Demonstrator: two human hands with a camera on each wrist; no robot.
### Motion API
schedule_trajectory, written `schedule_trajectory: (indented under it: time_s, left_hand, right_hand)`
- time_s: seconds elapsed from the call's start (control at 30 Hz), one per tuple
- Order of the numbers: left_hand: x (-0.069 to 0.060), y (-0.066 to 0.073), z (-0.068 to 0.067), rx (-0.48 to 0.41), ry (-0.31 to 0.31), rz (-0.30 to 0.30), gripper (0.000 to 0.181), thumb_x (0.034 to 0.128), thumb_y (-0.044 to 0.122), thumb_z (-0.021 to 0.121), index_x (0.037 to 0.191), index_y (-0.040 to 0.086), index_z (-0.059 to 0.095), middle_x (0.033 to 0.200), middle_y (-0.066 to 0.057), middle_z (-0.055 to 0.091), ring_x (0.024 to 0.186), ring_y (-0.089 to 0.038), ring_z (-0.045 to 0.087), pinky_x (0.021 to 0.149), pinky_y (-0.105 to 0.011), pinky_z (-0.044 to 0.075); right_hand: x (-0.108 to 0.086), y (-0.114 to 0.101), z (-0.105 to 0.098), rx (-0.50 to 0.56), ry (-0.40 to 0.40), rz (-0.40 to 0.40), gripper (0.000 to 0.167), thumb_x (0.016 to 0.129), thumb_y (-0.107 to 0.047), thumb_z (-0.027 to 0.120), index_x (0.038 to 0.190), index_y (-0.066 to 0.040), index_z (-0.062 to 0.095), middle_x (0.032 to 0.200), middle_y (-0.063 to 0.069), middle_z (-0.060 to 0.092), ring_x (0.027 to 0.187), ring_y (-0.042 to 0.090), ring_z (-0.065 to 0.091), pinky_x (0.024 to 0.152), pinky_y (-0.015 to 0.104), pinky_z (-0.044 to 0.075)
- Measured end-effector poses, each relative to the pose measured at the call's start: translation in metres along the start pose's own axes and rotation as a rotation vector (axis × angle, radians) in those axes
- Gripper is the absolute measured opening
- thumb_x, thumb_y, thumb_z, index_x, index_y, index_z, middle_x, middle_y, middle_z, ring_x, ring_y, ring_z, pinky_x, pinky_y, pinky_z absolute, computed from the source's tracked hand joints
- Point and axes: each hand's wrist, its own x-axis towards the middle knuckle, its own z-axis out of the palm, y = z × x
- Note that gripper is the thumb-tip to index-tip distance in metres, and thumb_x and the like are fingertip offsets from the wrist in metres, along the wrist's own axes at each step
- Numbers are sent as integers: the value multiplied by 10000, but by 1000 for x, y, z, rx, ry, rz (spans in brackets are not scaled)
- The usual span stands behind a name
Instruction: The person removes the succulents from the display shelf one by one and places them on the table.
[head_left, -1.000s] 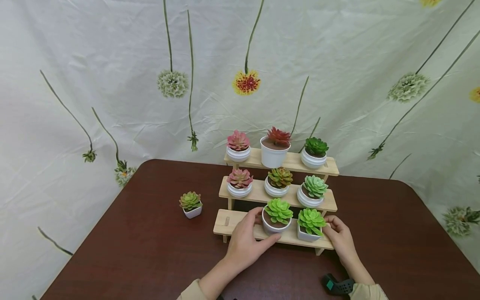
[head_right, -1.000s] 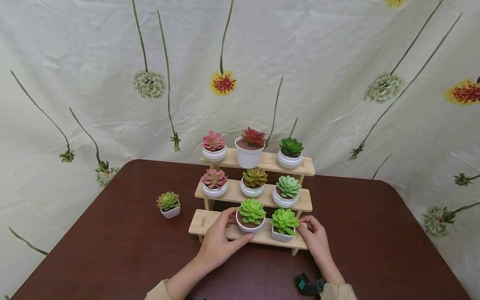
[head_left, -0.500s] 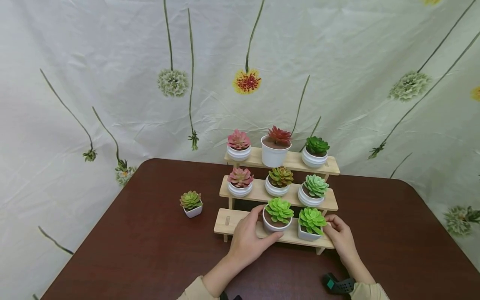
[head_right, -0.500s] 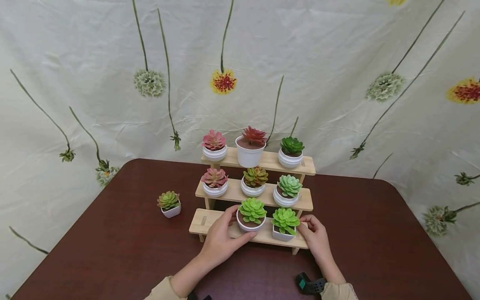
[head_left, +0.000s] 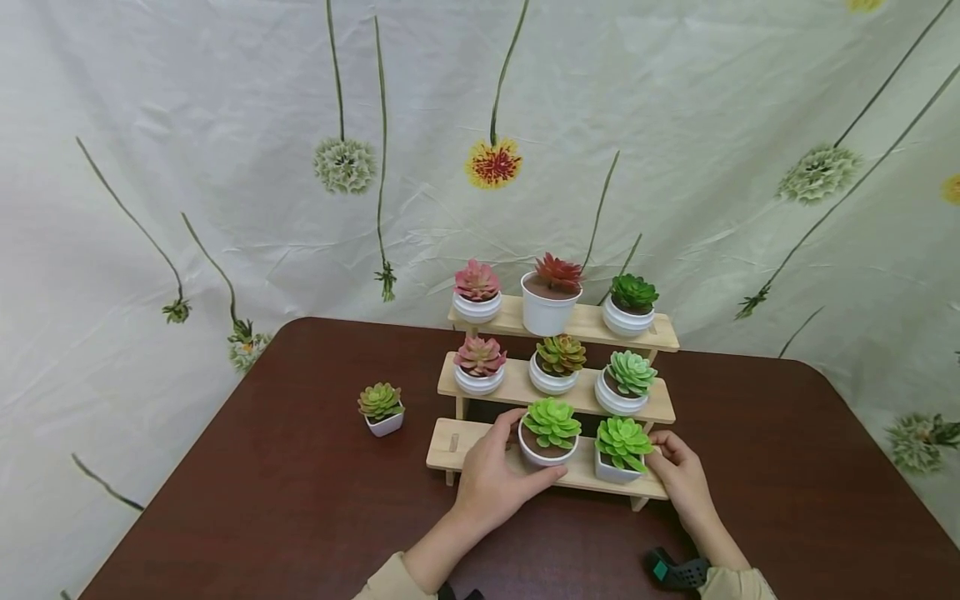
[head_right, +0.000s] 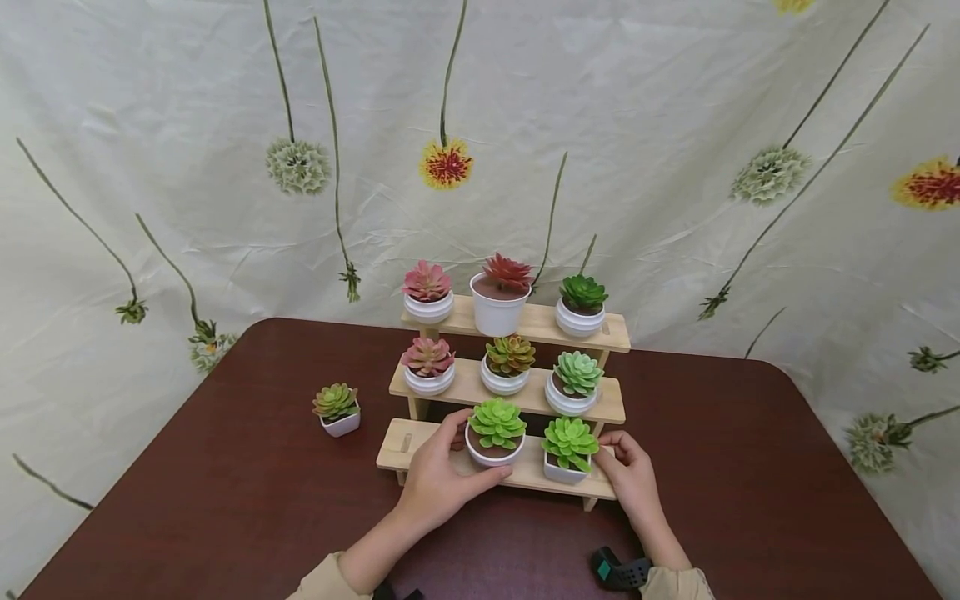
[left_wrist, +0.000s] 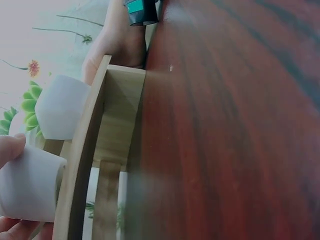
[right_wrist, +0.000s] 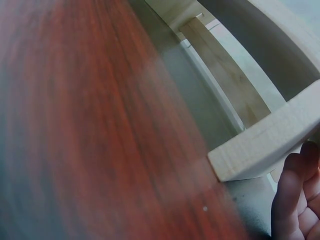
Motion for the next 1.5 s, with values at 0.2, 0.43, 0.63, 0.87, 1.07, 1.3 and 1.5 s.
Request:
schedule_trajectory:
  time_s: [0.2, 0.43, 0.63, 0.87, 1.07, 1.3, 1.5]
  left_hand:
    - [-3, 5, -9, -26, -1, -32, 721, 655, 447, 825, 1232, 147, 513, 1123, 22, 618, 919, -135, 599, 775, -320, 497]
    - [-8, 15, -17, -69, -49, 2, 720, 672, 434, 821, 1243, 152, 483, 1081, 52, 591, 954, -95, 569, 800, -299, 485]
    - [-13, 25, -19, -160, -155, 78, 676, 687, 336, 821, 1233, 178, 456, 1048, 53, 588, 844, -61, 588, 754, -261, 498]
    - [-16, 28, -20, -130, -303, 144, 737, 685, 320, 812, 1295, 198, 415, 1150, 75, 574, 904, -17, 572, 791, -238, 479]
    - [-18, 25, -22, -108, -415, 176, 731, 684, 346, 817, 1283, 224, 417, 1159, 101, 555, 1014, -18, 543, 875, -248, 454]
    - [-24, 21, -26, -52, -486, 176, 715, 696, 417, 803, 1270, 230, 419, 1144, 99, 558, 1000, -8, 543, 862, -243, 456]
    - [-29, 15, -28, -11, -530, 189, 692, 702, 419, 797, 1252, 222, 425, 1110, 119, 564, 977, 3, 541, 842, -235, 459]
  right_hand:
    - [0, 0, 0, -6, -1, 4, 110, 871, -22, 569, 963, 36, 547, 688, -71, 593, 577, 75, 509, 545, 224, 409]
    - [0, 0, 0, 2, -3, 6, 108, 877, -26, 568, 962, 35, 546, 700, -73, 600, 582, 74, 517, 548, 223, 414]
    - [0, 0, 0, 4, 1, 3, 108, 871, -24, 571, 958, 38, 548, 694, -73, 594, 582, 71, 509, 548, 221, 408]
    - [0, 0, -1, 12, -5, -6, 108, 873, -19, 569, 961, 42, 548, 706, -81, 603, 591, 70, 516, 556, 221, 414]
    - [1, 1, 0, 15, -10, 1, 110, 878, -36, 579, 959, 33, 551, 701, -78, 603, 578, 78, 518, 552, 229, 416]
    - [1, 1, 1, 15, 1, 2, 105, 865, -20, 577, 951, 34, 550, 701, -71, 601, 587, 72, 517, 554, 221, 415]
    - [1, 2, 0, 16, 4, -5, 95, 865, -16, 574, 940, 36, 548, 698, -69, 601, 585, 69, 513, 547, 221, 409]
